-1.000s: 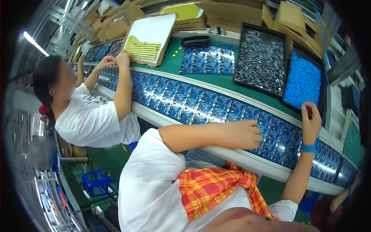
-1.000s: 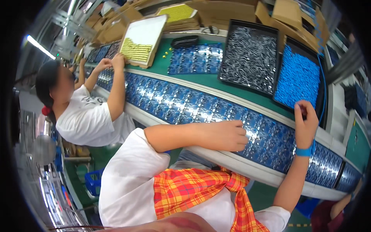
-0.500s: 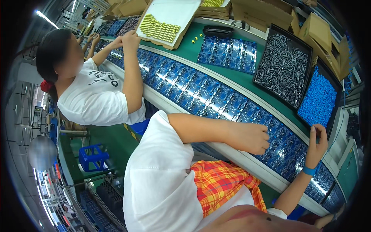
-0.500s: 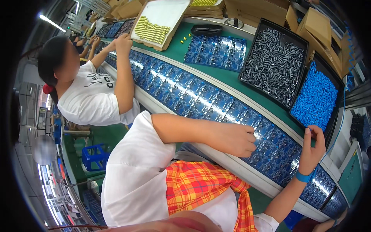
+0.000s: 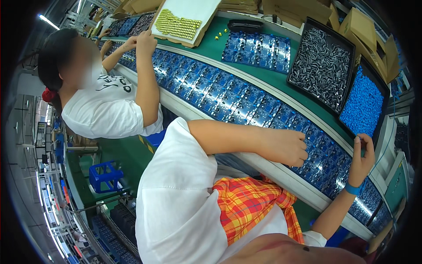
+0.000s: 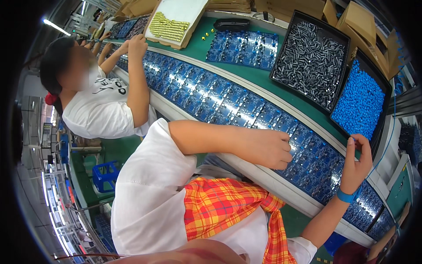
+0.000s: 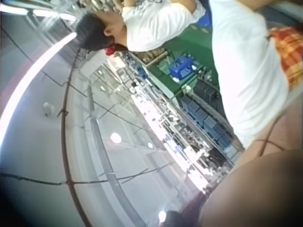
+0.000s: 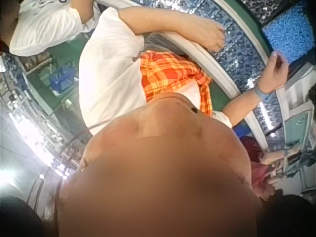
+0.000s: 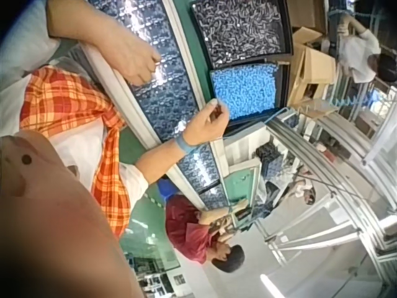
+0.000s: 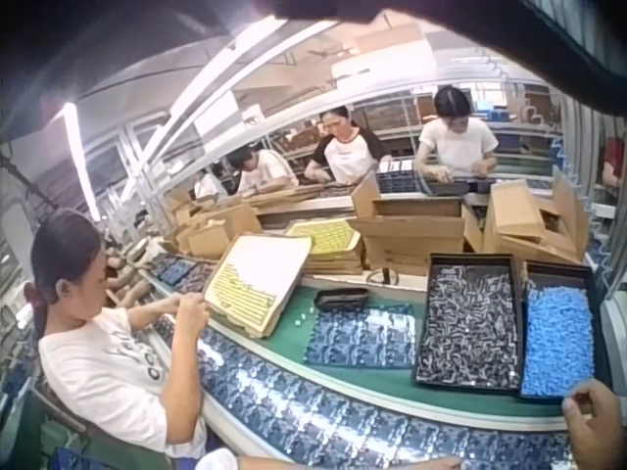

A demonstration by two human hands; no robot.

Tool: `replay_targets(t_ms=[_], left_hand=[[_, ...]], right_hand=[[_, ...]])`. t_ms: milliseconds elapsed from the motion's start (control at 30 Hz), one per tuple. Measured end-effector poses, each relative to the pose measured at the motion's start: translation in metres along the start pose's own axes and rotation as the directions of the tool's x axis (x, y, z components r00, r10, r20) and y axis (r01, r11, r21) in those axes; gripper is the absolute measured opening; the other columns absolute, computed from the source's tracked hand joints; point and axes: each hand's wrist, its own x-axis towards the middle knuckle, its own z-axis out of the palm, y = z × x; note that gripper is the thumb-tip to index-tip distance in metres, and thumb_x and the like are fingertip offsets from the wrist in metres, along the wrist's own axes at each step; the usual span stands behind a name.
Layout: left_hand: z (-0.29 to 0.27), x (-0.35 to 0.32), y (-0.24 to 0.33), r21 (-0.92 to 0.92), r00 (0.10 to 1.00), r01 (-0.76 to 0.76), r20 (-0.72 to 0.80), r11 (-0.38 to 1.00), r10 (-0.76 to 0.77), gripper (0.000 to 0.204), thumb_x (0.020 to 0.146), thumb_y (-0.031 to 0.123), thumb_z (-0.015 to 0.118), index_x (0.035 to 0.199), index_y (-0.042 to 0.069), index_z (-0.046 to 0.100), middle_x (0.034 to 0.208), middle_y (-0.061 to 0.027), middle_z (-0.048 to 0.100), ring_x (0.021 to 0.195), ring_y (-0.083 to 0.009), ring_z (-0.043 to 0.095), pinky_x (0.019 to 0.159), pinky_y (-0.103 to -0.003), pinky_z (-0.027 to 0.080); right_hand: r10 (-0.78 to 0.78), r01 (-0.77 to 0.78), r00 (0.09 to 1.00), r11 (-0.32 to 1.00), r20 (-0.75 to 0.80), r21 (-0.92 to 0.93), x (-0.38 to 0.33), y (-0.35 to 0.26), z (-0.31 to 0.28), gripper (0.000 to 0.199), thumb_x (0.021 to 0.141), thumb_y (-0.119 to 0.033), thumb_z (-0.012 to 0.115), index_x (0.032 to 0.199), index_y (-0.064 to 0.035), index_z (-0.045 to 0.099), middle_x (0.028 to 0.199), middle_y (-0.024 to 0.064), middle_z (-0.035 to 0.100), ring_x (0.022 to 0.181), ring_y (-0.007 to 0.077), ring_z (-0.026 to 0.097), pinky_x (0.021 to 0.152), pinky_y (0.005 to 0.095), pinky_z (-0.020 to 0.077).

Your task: Manually assembling small components onto circuit boards on an electronics production line.

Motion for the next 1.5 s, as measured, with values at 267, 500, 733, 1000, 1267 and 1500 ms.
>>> replay_targets(t_ms=[267,500,733,1000,1267,1500], left_hand=[[0.000,-0.003,-0.001,-0.012,1.000,0.011,-0.014,1.000,-0.011,0.007,0.087,0.019,0.065,0.091,0.014,0.069,0.092,0.0011,0.065,0.095,-0.0198,0.064,0.083,-0.037,0.042],[-0.002,-0.003,0.001,-0.047,1.000,0.016,-0.006,0.999,-0.016,0.008,0.084,0.017,0.065,0.090,0.013,0.069,0.091,0.0003,0.065,0.089,-0.0222,0.066,0.082,-0.037,0.044],[0.002,-0.004,0.005,-0.037,0.999,0.028,-0.017,0.999,-0.029,0.007,0.086,0.018,0.061,0.091,0.014,0.065,0.092,-0.0005,0.061,0.091,-0.0204,0.063,0.082,-0.035,0.044],[0.001,-0.003,0.003,-0.120,1.000,0.001,-0.028,0.993,-0.004,0.008,0.087,0.013,0.061,0.089,0.009,0.068,0.094,-0.0033,0.066,0.091,-0.0252,0.068,0.079,-0.039,0.050],[0.007,-0.001,-0.003,-0.307,1.000,-0.014,0.001,0.952,0.014,0.011,0.087,0.010,0.061,0.091,0.001,0.066,0.097,-0.0135,0.066,0.093,-0.0342,0.068,0.076,-0.045,0.056],[0.007,0.000,0.001,-0.202,1.000,-0.010,-0.025,0.979,0.005,0.009,0.086,0.011,0.063,0.087,0.004,0.068,0.092,-0.0110,0.068,0.089,-0.0317,0.069,0.076,-0.044,0.055]], right_hand=[[-0.015,0.015,1.000,1.000,0.022,-0.020,0.000,-0.003,0.006,0.016,0.100,-0.014,0.066,0.104,0.0002,0.068,0.095,0.0047,0.067,0.089,0.0137,0.059,0.084,0.0291,0.0480],[0.029,-0.027,0.998,0.999,0.058,-0.023,0.000,0.002,0.003,0.018,0.101,-0.018,0.066,0.107,-0.0009,0.068,0.099,0.0043,0.066,0.094,0.0131,0.060,0.087,0.0295,0.0479],[0.007,-0.005,0.997,1.000,0.075,-0.026,-0.001,0.003,0.007,0.017,0.101,-0.017,0.067,0.107,-0.0013,0.068,0.099,0.0044,0.067,0.094,0.0130,0.060,0.086,0.0300,0.0481],[0.004,-0.003,0.997,1.000,0.081,-0.007,0.000,-0.004,0.012,0.014,0.097,-0.013,0.069,0.104,-0.0005,0.069,0.093,0.0051,0.068,0.088,0.0130,0.061,0.083,0.0286,0.0498],[-0.007,0.011,0.993,0.999,0.115,-0.035,-0.001,-0.010,0.017,0.014,0.097,-0.012,0.068,0.104,-0.0001,0.069,0.092,0.0051,0.068,0.088,0.0131,0.062,0.084,0.0285,0.0508],[0.001,0.004,0.992,0.999,0.127,-0.045,-0.001,-0.012,0.017,0.013,0.097,-0.011,0.068,0.103,-0.0003,0.069,0.091,0.0048,0.068,0.087,0.0126,0.062,0.083,0.0281,0.0506]])
